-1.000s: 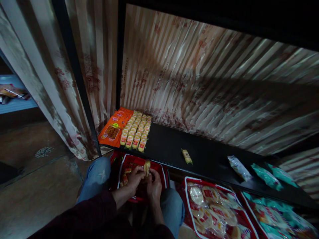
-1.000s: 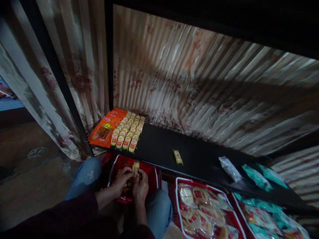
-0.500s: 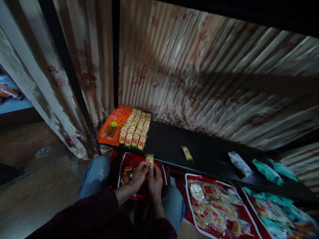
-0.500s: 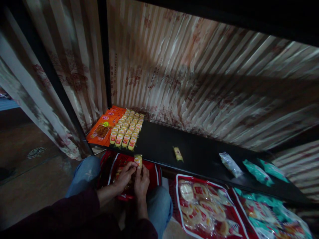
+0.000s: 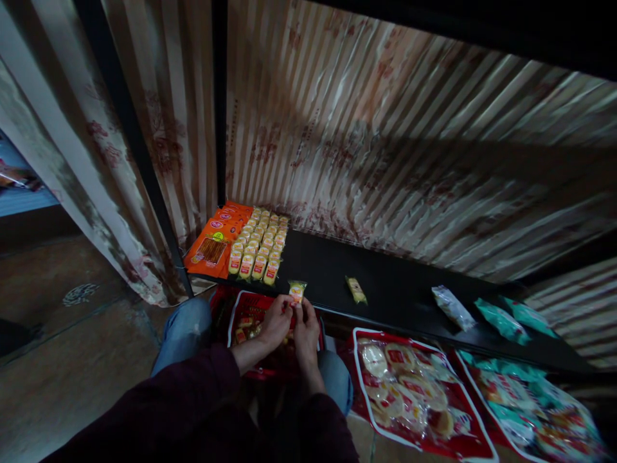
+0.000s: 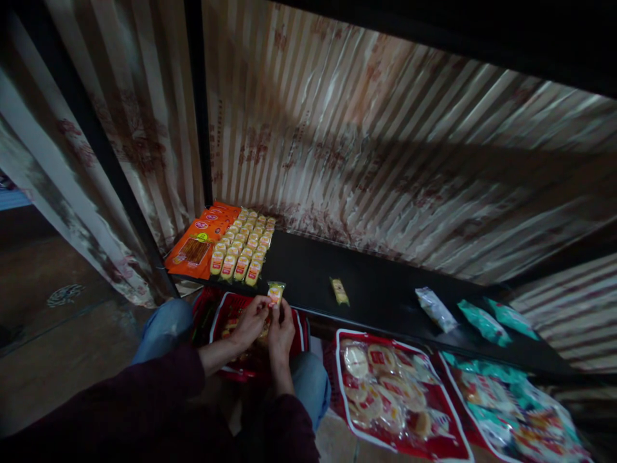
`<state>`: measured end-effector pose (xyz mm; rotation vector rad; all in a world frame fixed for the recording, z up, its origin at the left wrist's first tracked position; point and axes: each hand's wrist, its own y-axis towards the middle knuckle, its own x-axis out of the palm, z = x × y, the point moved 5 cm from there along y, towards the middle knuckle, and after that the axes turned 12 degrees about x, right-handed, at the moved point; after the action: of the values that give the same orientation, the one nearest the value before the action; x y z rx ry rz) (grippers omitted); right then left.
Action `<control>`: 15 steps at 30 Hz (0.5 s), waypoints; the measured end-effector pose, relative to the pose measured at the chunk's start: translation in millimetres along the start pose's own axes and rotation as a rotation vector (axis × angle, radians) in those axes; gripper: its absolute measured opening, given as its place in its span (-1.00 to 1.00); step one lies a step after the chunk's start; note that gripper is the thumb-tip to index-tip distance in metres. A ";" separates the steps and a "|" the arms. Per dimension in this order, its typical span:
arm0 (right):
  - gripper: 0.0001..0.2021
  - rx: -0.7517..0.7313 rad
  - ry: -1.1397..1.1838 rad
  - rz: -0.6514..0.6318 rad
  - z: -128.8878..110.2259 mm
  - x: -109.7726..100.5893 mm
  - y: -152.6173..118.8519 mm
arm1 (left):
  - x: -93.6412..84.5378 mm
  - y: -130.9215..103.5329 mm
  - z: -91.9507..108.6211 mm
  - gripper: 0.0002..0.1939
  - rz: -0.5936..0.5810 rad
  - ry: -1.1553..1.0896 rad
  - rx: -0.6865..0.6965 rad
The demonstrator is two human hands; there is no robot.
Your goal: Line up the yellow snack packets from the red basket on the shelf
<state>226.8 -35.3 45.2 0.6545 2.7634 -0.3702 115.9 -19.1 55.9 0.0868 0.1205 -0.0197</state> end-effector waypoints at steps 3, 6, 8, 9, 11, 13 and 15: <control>-0.47 -0.021 -0.009 0.008 -2.5 2.9 16.0 | 1.5 11.2 5.7 -0.83 0.008 0.026 0.011; -0.50 -0.037 0.008 0.002 -4.6 7.8 30.4 | 1.6 21.7 9.3 -0.77 0.027 0.068 0.022; -0.51 -0.050 0.029 0.000 -5.0 11.1 39.3 | 2.6 28.5 9.8 -0.72 0.026 0.099 0.036; -0.52 -0.057 0.041 0.002 -4.9 12.7 43.8 | 3.5 31.8 9.3 -0.70 0.024 0.113 0.042; -0.54 -0.070 0.068 0.007 -3.7 15.7 53.5 | 6.1 38.1 6.9 -0.67 0.017 0.131 0.044; -0.53 -0.074 0.098 -0.004 -1.5 19.7 64.9 | 9.3 44.3 3.8 -0.66 0.012 0.136 0.047; -0.48 -0.056 0.116 -0.006 2.0 23.9 77.9 | 13.2 51.0 1.3 -0.64 0.004 0.126 0.057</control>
<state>243.1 40.9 21.5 0.6735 2.8744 -0.2630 130.4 31.4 59.9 0.1452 0.2455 -0.0141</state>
